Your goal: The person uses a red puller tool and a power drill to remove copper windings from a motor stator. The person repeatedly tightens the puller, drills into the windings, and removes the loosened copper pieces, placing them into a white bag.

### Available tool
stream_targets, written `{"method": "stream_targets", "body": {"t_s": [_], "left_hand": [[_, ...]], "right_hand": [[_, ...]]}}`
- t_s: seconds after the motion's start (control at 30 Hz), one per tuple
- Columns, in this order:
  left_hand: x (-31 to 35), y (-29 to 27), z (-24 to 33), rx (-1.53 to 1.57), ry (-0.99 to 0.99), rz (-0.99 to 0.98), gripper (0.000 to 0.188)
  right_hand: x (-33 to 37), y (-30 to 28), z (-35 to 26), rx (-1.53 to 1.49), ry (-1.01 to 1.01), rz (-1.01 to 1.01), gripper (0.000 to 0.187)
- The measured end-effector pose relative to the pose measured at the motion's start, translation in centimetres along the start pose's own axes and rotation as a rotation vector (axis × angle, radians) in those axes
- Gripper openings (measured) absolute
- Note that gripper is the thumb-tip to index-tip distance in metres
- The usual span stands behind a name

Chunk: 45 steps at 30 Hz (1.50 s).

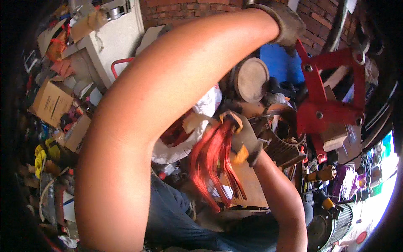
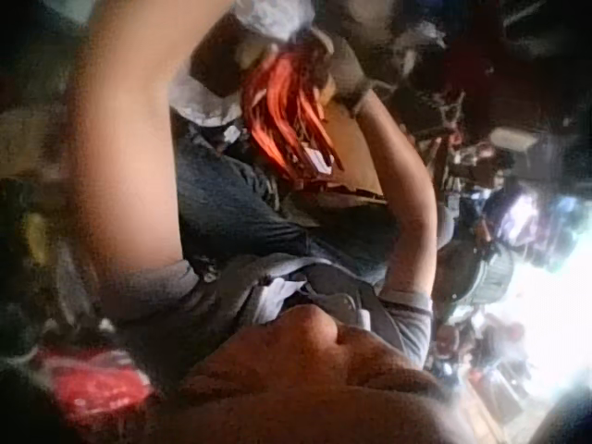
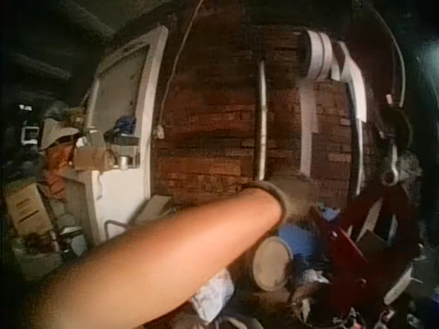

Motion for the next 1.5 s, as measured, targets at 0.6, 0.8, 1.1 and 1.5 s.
{"method": "stream_targets", "body": {"t_s": [0.6, 0.8, 1.1, 1.5], "left_hand": [[51.5, 7.8, -3.8, -0.043, -1.249, 0.138, 0.103], [59.7, 19.8, 0.1, 0.811, -1.447, 0.600, 0.069], [59.1, 15.5, 2.8, 1.184, -1.476, 1.026, 0.036], [56.0, 17.8, 1.8, 1.116, -1.583, 0.731, 0.038]], "right_hand": [[-15.5, 15.2, 10.7, 0.350, 0.357, -0.184, 0.028], [-21.4, 14.1, 15.6, 0.304, 0.510, -0.060, 0.044], [-24.6, 8.3, 11.0, 0.973, 0.584, 0.364, 0.080], [-19.6, 13.4, 8.1, 0.981, 0.161, 0.021, 0.058]]}}
Point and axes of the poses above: each hand's wrist, its own x-axis away from the middle knuckle, its own y-axis out of the palm, z = x × y, the point moved 10 cm from there along -x, towards the middle knuckle, and after that the axes turned 11 degrees about y, right-handed, at the moved point
